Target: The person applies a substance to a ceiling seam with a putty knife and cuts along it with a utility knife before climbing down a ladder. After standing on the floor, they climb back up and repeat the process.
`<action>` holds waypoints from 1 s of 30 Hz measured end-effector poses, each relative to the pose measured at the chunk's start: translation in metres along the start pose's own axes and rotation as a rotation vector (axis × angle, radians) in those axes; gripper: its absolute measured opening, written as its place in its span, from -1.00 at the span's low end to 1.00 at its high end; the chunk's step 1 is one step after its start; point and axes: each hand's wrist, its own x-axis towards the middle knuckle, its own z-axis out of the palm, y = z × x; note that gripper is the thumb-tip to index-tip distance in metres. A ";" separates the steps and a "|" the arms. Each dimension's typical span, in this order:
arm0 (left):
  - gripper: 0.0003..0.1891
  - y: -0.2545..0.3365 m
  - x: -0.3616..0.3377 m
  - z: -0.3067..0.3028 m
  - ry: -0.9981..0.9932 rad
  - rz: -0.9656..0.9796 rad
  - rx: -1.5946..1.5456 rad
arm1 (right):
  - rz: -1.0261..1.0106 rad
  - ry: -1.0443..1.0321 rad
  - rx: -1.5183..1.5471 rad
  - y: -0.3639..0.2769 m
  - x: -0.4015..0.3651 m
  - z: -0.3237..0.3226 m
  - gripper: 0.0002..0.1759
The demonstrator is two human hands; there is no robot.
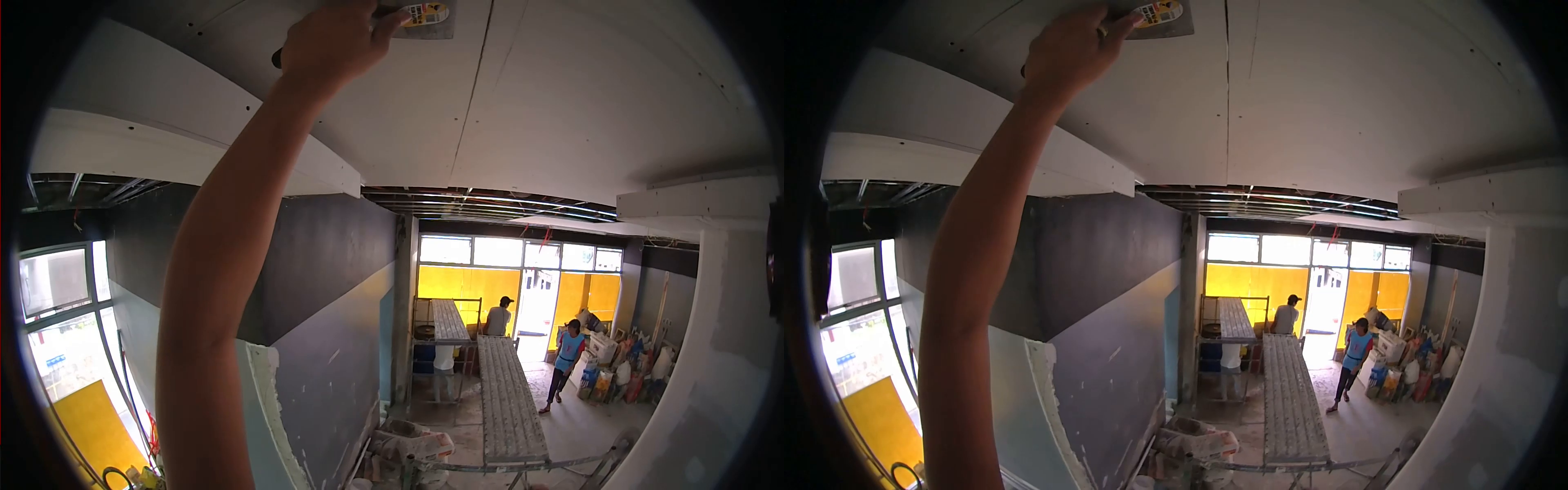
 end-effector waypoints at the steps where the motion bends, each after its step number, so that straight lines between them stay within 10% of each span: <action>1: -0.51 0.001 -0.001 0.001 -0.002 0.003 -0.003 | -0.023 0.043 -0.052 -0.032 0.009 -0.005 -0.60; 7: -0.46 -0.005 0.003 0.012 -0.014 -0.033 0.030 | -0.655 0.631 -0.494 -0.302 -0.053 -0.004 -0.55; 13: -0.55 0.003 0.001 0.000 -0.024 -0.024 0.009 | -1.248 0.589 -0.258 -0.494 -0.151 0.002 -0.76; 30: -0.55 0.002 0.001 0.001 0.012 -0.006 -0.010 | -1.962 0.702 -0.070 -0.712 -0.360 0.044 -0.75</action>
